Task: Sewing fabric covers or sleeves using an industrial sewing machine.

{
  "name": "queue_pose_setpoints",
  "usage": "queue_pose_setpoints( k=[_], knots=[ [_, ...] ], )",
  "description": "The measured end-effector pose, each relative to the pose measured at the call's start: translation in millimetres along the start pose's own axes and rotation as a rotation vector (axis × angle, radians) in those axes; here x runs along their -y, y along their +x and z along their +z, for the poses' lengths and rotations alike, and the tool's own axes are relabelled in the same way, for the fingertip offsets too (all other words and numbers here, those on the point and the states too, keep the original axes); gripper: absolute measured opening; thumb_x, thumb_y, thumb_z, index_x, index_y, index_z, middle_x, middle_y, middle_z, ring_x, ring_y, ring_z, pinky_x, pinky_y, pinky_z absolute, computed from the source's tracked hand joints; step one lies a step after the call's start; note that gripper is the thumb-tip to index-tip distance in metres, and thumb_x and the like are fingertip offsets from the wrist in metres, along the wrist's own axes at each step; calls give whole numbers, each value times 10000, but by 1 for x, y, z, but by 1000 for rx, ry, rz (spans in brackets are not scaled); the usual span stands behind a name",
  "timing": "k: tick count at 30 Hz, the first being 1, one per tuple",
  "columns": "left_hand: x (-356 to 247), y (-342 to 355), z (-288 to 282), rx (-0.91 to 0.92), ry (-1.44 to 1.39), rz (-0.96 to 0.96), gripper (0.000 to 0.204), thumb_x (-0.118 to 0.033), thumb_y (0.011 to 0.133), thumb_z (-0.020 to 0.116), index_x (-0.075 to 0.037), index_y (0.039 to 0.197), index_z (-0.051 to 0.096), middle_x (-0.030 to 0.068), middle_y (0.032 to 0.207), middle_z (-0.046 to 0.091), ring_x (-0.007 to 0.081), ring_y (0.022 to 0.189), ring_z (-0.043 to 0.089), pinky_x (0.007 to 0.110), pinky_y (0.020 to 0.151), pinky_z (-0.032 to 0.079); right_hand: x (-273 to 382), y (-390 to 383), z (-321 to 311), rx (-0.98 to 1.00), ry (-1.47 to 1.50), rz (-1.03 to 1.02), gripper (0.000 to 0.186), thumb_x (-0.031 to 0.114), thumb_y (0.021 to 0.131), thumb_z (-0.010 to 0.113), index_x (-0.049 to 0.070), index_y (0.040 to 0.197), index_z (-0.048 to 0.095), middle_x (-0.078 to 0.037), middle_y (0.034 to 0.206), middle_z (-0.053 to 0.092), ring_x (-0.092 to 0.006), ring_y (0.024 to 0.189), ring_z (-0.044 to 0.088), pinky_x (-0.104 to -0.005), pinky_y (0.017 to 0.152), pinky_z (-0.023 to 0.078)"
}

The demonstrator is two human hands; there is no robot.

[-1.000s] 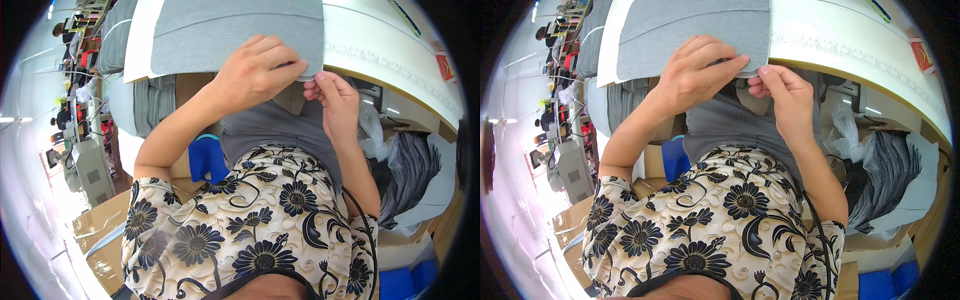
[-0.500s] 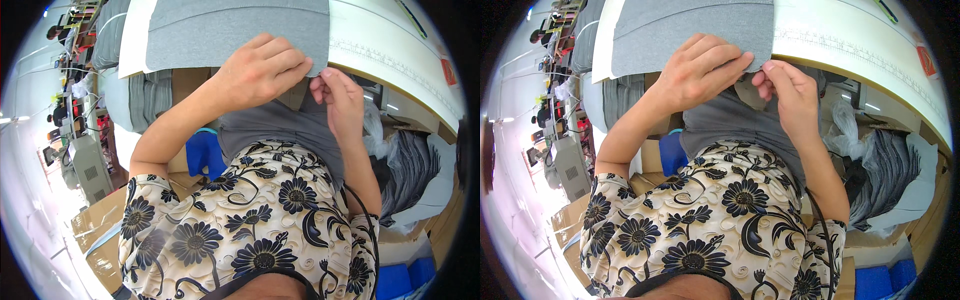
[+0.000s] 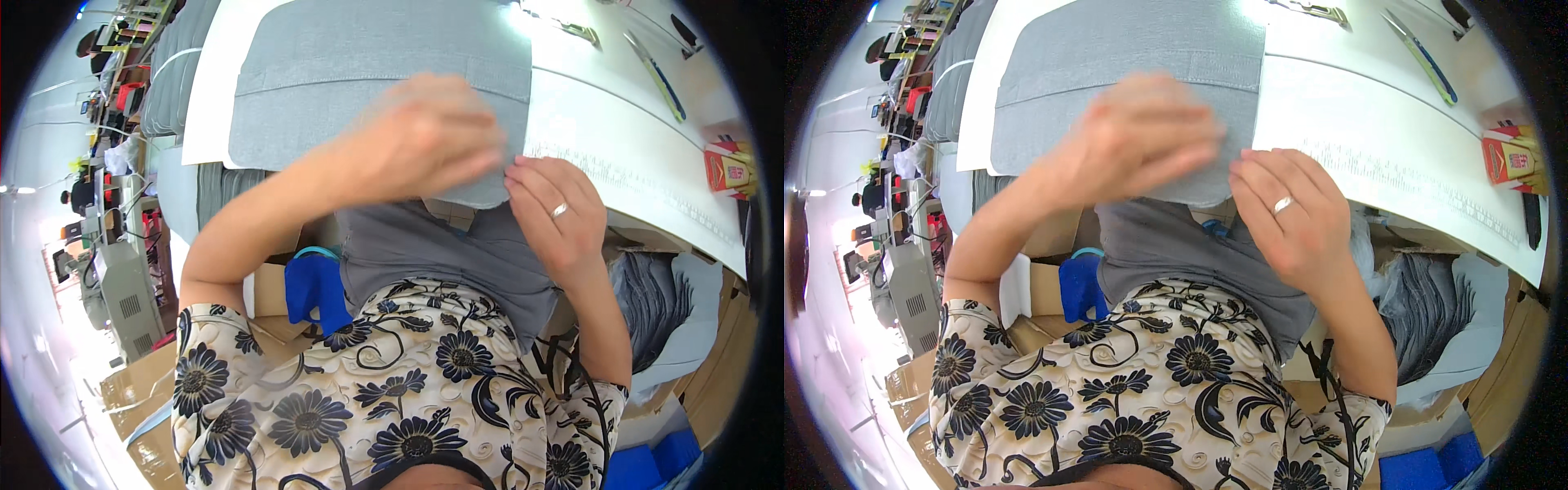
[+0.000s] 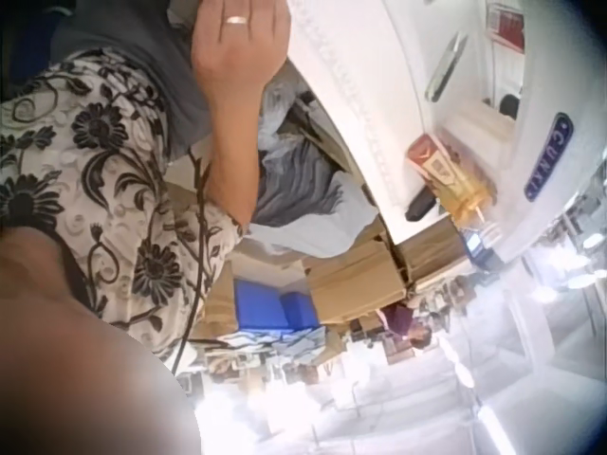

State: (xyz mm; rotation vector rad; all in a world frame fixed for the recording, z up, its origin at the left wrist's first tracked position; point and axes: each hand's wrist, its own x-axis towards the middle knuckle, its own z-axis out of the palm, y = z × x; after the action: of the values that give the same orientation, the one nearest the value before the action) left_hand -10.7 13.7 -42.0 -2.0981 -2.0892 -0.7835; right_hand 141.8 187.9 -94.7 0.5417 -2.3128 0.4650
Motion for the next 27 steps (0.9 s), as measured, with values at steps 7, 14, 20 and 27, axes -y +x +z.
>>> queue_pose_setpoints(
  k=[7,14,20,27],
  knots=[
    [55,50,16,-111,100,-68,244,-242,901,625,-28,996,696,113,1033,694,270,1027,633,405,903,474,-3,5,-20,86,12,-70,219,29,643,665,-53,846,660,-140,943,666,-275,888,660,-386,775,556],
    [61,40,24,-155,294,-1,227,-292,902,636,-94,978,715,31,1041,713,189,1058,639,368,912,466,6,11,-19,103,15,-68,137,2,680,679,-44,806,652,-134,907,666,-262,868,667,-364,769,556],
    [32,53,-5,42,559,-97,270,-220,904,608,23,998,681,163,1054,688,304,1041,627,412,940,443,4,20,-22,129,-9,-64,164,6,672,678,-47,826,654,-133,916,664,-256,884,667,-353,773,556],
    [79,48,13,-111,107,-37,254,-213,898,605,22,964,675,167,1045,686,311,1041,626,414,932,445,-5,31,-21,166,-15,-73,217,31,679,651,-56,877,648,-129,926,654,-256,894,657,-356,781,550]
  ],
)
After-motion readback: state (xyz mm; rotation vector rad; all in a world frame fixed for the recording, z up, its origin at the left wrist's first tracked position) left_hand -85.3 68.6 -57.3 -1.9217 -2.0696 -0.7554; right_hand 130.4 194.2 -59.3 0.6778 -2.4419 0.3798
